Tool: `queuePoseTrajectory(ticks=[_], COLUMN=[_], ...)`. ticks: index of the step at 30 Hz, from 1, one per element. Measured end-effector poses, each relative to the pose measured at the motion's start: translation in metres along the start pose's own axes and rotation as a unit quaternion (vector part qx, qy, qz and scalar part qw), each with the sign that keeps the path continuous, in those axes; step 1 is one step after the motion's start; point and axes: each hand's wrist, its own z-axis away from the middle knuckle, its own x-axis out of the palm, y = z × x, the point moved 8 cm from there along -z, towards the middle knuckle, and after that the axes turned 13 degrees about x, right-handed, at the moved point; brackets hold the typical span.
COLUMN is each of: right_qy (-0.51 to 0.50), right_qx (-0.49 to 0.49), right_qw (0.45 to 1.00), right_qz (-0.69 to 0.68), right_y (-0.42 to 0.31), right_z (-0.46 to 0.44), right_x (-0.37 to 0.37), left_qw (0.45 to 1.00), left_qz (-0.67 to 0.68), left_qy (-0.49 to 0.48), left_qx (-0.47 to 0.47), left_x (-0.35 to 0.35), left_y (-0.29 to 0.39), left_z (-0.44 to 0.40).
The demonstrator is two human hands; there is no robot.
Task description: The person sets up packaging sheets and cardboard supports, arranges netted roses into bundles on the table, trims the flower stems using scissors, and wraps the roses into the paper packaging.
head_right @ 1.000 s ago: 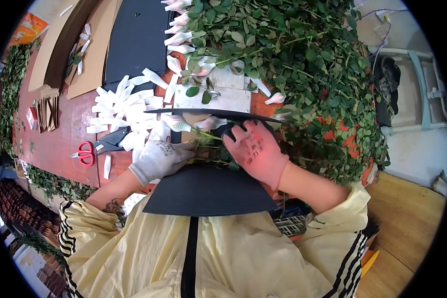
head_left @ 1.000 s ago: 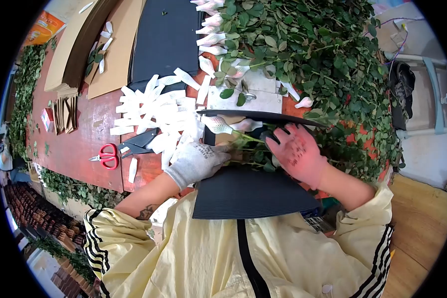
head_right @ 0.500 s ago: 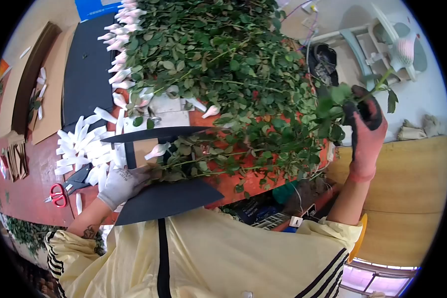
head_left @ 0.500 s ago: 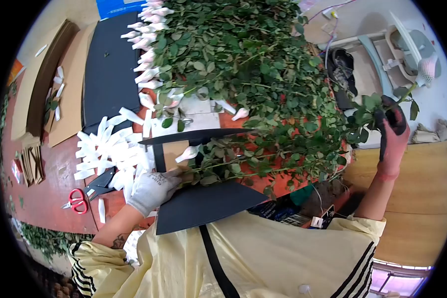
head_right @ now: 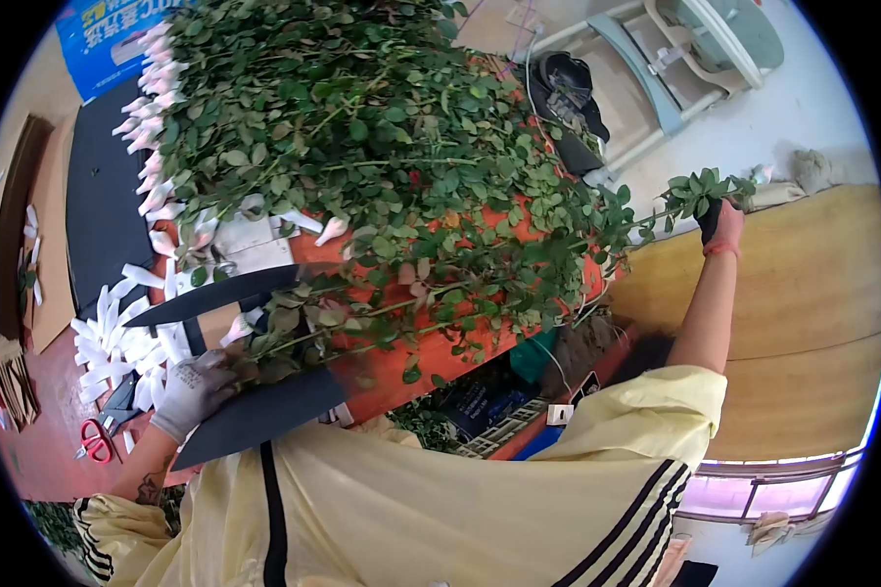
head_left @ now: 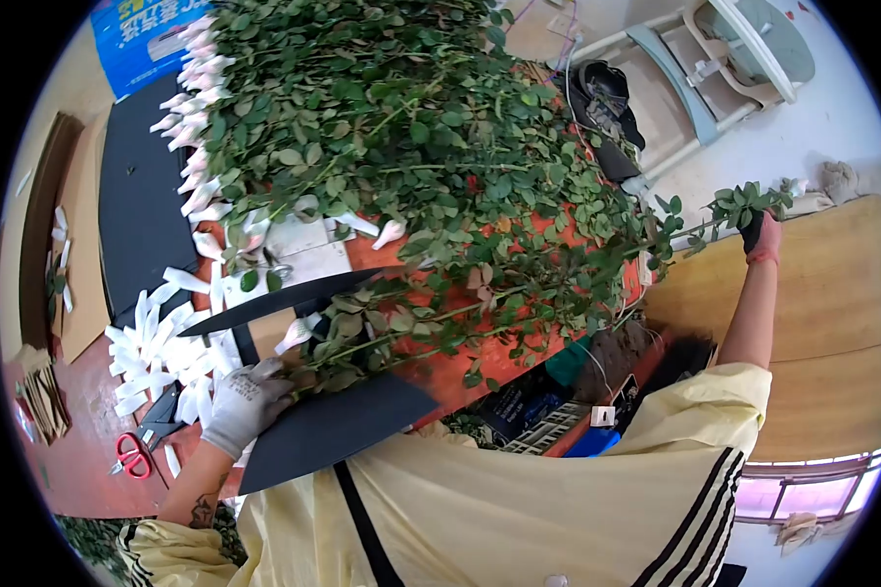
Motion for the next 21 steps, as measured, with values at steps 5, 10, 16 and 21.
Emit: queuePoseTrajectory(ticks=[5,10,16,21], right_qy=[0.145,0.066,-0.207,-0.102], right_qx=[0.073,-0.033,-0.218,-0.279], right_qw=[0.986,0.997,0.953,0.935], right_qz=[-0.03,0.006,0.046,0.194], right_y=[0.044,0.03,-0.101,-0.174], right_z=[-0.019,0.003,0.2,0.298], right_x=[-0.037,0.046,0.235,0.257], left_qw=[0.999,0.996,0.996,0.997], left_qz=[0.015,-0.072,0.034,0.069], left_qy=[-0.042,-0.043,-0.076,0.03], left_qx=[-0.007,-0.002,-0.038,0.011], left_x=[0.001,0.005,0.019,0.007], left_y=[0.001,0.004,0.0,0.014], left_z=[-0.007,0.02,0.052,0.034])
